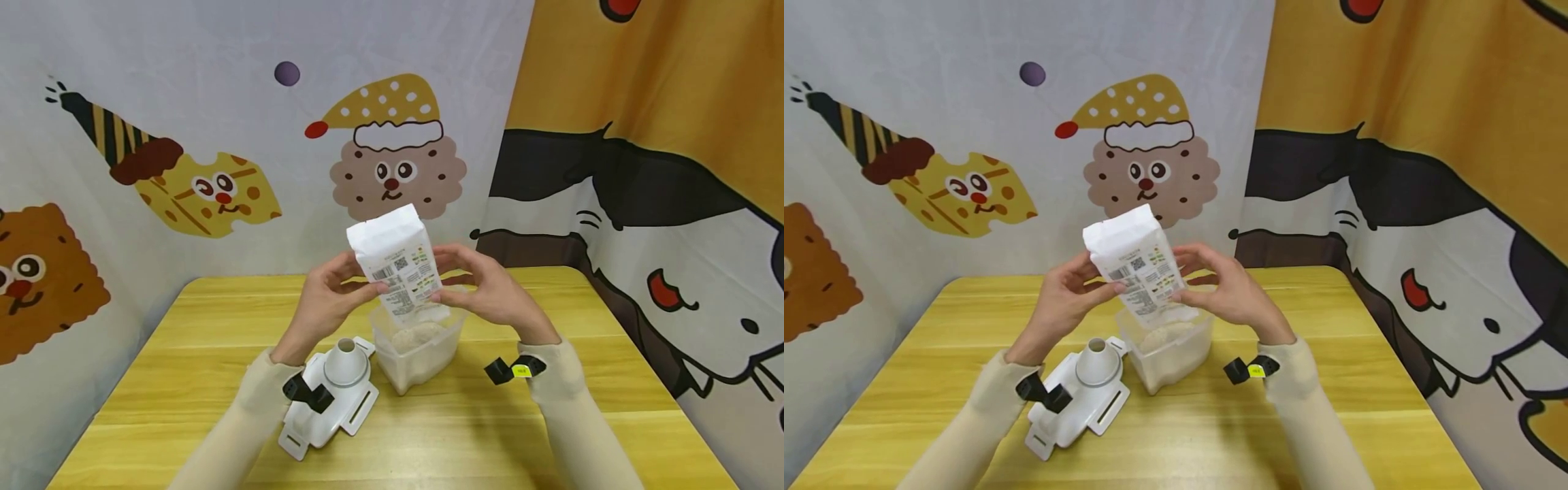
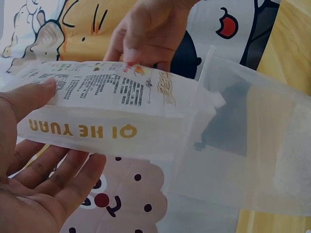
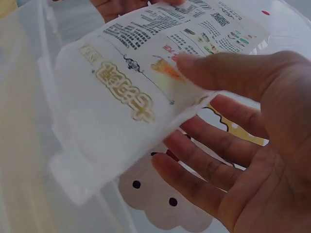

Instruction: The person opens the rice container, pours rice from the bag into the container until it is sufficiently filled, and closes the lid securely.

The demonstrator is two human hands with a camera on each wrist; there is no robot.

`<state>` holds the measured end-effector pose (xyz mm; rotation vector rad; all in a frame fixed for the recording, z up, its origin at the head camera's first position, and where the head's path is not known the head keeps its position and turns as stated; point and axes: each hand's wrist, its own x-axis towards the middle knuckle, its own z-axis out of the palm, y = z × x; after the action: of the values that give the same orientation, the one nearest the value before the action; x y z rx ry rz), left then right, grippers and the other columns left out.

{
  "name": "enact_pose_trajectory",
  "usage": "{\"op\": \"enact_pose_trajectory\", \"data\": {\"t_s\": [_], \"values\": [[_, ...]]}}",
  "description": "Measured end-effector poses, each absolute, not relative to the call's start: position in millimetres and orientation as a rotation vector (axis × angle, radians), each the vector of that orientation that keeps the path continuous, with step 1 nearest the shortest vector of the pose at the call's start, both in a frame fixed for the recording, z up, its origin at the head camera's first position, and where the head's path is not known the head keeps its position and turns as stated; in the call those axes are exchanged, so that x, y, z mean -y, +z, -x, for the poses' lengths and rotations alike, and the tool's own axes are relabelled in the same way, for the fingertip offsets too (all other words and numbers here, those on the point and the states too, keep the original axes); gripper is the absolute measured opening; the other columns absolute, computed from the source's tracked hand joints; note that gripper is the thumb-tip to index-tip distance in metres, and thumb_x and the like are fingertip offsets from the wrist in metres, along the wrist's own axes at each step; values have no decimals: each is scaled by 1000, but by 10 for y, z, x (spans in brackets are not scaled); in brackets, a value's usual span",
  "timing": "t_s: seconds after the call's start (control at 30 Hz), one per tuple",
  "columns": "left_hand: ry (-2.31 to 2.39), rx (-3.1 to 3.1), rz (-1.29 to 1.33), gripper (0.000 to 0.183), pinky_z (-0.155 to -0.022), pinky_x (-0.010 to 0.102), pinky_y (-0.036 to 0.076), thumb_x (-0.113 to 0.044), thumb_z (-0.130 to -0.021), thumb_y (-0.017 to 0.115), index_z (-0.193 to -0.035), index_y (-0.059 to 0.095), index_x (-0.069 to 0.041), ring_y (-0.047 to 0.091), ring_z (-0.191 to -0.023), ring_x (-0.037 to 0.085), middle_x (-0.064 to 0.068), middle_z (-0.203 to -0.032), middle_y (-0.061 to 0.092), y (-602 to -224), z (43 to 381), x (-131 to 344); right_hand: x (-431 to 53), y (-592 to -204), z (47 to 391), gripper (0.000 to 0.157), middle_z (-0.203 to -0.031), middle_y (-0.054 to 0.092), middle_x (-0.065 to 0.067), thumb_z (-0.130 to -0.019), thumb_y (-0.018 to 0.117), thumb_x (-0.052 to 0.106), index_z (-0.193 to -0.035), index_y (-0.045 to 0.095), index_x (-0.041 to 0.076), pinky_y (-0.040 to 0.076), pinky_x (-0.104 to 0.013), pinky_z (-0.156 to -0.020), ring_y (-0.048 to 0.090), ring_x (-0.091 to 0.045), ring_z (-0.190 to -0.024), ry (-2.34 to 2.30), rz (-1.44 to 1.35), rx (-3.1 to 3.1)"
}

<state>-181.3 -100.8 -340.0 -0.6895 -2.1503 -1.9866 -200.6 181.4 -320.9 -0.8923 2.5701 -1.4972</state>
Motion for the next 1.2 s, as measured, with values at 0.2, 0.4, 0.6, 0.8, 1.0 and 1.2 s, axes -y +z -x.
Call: {"op": "enact_pose_trajectory", "data": {"t_s": [0.2,0.4,0.6,0.8,1.0,1.2], "values": [[-2042,2123,700,50,-91,38,62,2,-84,82,-131,65,-5,72,-106,18,13,-119,73,-3451,1798,1020,-1808,-3255,2013,55,-121,69,-6,-86,83,14,-136,61,15,55,-50,-100,67,-25,-112,-1525,927,-2549],[-2040,2174,739,55,-90,36,62,6,-82,81,-133,62,-4,71,-111,16,18,-128,69,-3554,1792,997,-1809,-3258,2016,50,-120,69,-6,-87,82,10,-133,64,14,58,-45,-94,67,-21,-109,-1562,991,-2545],[-2024,2178,707,51,-89,35,62,4,-85,79,-132,63,-8,71,-113,19,15,-129,70,-3569,1793,1000,-1807,-3272,2017,47,-116,71,-3,-87,82,13,-132,67,15,60,-36,-91,66,-19,-106,-1554,996,-2548],[-2033,2176,710,50,-90,36,61,5,-85,78,-132,63,-6,71,-113,18,17,-130,69,-3569,1797,1010,-1803,-3272,2003,43,-115,72,0,-87,83,18,-128,69,17,60,-34,-91,66,-17,-106,-1555,986,-2559],[-2069,2156,766,54,-94,38,60,6,-86,77,-137,59,-5,70,-114,17,19,-133,67,-3590,1798,1012,-1819,-3276,1984,43,-117,72,-3,-88,82,13,-128,69,14,60,-33,-90,66,-17,-105,-1618,995,-2557],[-2064,2198,733,59,-100,48,57,2,-84,80,-137,59,-12,66,-116,24,15,-129,68,-3641,1783,1032,-1847,-3273,1971,44,-121,71,-6,-88,80,10,-131,68,13,61,-31,-88,67,-16,-106,-1704,978,-2557]]}}
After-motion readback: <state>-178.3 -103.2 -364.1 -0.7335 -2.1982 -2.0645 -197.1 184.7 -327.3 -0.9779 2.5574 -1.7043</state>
